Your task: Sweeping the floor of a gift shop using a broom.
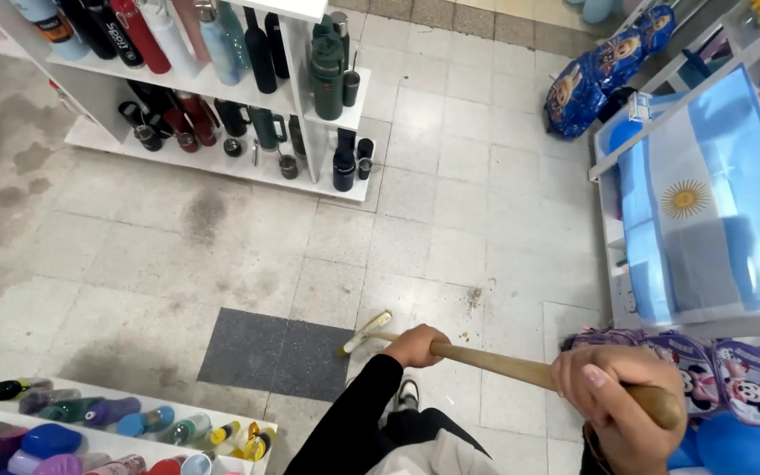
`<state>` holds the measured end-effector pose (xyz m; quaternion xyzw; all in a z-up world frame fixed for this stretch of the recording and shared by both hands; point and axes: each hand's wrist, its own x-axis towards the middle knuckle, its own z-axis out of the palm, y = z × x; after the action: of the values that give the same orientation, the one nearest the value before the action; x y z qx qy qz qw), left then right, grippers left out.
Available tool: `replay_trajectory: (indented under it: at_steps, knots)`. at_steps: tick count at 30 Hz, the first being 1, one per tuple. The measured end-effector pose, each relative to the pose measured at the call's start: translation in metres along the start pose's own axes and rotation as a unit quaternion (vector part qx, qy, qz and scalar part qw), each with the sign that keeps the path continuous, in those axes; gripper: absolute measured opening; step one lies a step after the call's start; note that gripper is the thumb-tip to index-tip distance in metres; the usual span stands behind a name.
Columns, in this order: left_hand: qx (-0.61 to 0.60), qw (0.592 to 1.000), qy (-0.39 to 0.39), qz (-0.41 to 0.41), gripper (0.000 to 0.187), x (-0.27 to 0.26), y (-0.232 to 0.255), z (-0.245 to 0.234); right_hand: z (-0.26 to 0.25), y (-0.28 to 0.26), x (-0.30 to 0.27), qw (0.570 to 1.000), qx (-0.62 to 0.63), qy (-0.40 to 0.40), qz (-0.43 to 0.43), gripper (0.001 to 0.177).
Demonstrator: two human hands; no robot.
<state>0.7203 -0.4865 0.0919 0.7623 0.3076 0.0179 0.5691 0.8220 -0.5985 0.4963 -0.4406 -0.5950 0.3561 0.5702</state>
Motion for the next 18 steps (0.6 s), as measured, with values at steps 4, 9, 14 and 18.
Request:
replay_trajectory:
  at_steps: [4, 9, 14, 18]
  knots:
    - [0.083, 0.987, 0.137, 0.022, 0.029, -0.005, 0.003, -0.035, -0.004, 0.015, -0.013, 0.995, 0.021, 0.007, -0.096, 0.035]
    - [0.041, 0.96, 0.279, -0.006, 0.027, -0.001, 0.021, -0.061, -0.002, 0.145, -0.037, 0.973, 0.051, 0.014, -0.223, 0.038]
    - [0.106, 0.953, 0.28, 0.049, 0.008, 0.03, -0.012, -0.013, -0.009, 0.21, -0.082, 0.99, -0.064, 0.05, -0.116, 0.044]
    - [0.101, 0.944, 0.294, 0.108, 0.008, 0.05, -0.027, 0.044, -0.041, 0.171, -0.12, 0.996, -0.008, 0.06, -0.06, 0.045]
